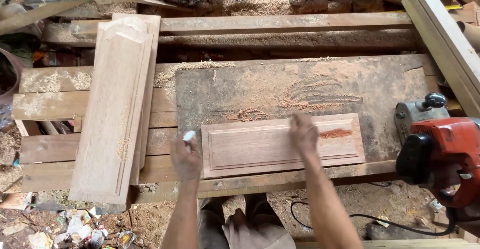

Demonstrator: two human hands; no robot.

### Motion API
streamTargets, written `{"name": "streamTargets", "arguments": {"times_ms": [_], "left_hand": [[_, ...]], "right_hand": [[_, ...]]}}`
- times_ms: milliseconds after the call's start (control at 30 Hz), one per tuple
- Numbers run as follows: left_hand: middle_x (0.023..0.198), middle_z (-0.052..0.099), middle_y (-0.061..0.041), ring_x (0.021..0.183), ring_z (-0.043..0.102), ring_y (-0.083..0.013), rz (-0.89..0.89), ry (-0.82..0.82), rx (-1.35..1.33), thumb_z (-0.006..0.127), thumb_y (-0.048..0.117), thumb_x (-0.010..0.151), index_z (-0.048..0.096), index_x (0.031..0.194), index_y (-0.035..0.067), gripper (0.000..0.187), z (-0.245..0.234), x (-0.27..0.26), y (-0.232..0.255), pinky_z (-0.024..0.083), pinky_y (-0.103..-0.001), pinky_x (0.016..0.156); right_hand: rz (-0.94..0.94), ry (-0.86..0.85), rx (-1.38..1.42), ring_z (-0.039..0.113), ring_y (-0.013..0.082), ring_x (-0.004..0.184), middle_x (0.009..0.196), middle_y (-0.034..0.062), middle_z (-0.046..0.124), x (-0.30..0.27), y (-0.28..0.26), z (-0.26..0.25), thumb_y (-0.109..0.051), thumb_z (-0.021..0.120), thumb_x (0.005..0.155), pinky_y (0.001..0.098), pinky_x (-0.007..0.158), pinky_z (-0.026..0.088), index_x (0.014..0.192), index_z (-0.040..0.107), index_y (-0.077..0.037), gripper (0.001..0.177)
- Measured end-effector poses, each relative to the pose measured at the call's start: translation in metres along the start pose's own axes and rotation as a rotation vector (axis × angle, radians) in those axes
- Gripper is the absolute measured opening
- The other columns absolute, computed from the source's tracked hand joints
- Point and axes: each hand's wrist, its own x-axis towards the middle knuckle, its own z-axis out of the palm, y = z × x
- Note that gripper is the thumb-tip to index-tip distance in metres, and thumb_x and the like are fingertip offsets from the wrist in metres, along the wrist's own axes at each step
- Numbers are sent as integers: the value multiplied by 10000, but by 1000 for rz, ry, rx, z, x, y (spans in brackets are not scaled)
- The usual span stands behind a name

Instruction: Planing a wooden panel with a power tool and applying wood filler to a groove.

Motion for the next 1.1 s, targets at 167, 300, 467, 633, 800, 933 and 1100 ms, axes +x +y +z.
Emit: {"name": "streamTargets", "arguments": {"times_ms": [167, 300, 467, 633, 800, 933, 1100], "left_hand": [[927, 591, -94, 809, 662, -281, 25, 123, 177, 656, 275, 1038, 680, 1099, 49, 235, 18, 13, -32, 578, -374, 667], [941, 615, -83, 845, 671, -300, 104, 213, 206, 665, 285, 1006, 702, 1101, 122, 192, 40, 13, -52, 568, -417, 731], [959, 640, -62, 887, 662, -286, 98, 221, 272, 680, 337, 980, 703, 1097, 170, 206, 56, 7, -70, 548, -435, 789], [955, 639, -71, 892, 661, -306, 76, 219, 245, 690, 326, 958, 701, 1085, 164, 206, 51, 12, -58, 544, -447, 801], [951, 644, -66, 892, 668, -298, 60, 229, 209, 711, 306, 933, 701, 1072, 150, 209, 39, 21, -41, 551, -420, 814], [962, 646, -53, 887, 672, -287, 21, 222, 189, 725, 336, 909, 697, 1099, 164, 258, 43, 19, -45, 552, -422, 793], [939, 664, -81, 876, 689, -290, 54, 133, 131, 809, 312, 845, 693, 1081, 119, 325, 21, 28, -24, 560, -389, 783]], "right_hand": [[47, 85, -321, 674, 363, 979, 1023, 128, 670, 73, 100, 20, -187, 553, 1020, 488, 876, 545, 1111, 734, -129, 211], [139, 53, -487, 606, 433, 1102, 1106, 151, 599, 88, 128, 55, -184, 540, 974, 547, 955, 483, 1123, 709, -99, 241], [-177, 21, -406, 594, 277, 918, 940, 68, 548, 67, 62, 89, -60, 712, 864, 360, 756, 533, 904, 697, -116, 71], [-493, -34, -158, 634, 262, 1001, 935, 18, 615, 36, 0, 141, -87, 603, 910, 389, 793, 573, 916, 734, -208, 179], [-479, -48, 25, 681, 328, 967, 981, 98, 693, 25, -31, 129, -90, 624, 935, 429, 829, 572, 1055, 742, -162, 183], [-252, -95, -98, 653, 381, 1020, 1080, 155, 644, 23, -41, 110, -219, 688, 946, 501, 850, 558, 1209, 686, -107, 286], [-61, -245, -298, 650, 332, 1055, 1086, 88, 628, 9, -82, 128, -407, 677, 914, 448, 867, 563, 1026, 674, -163, 269]]}}
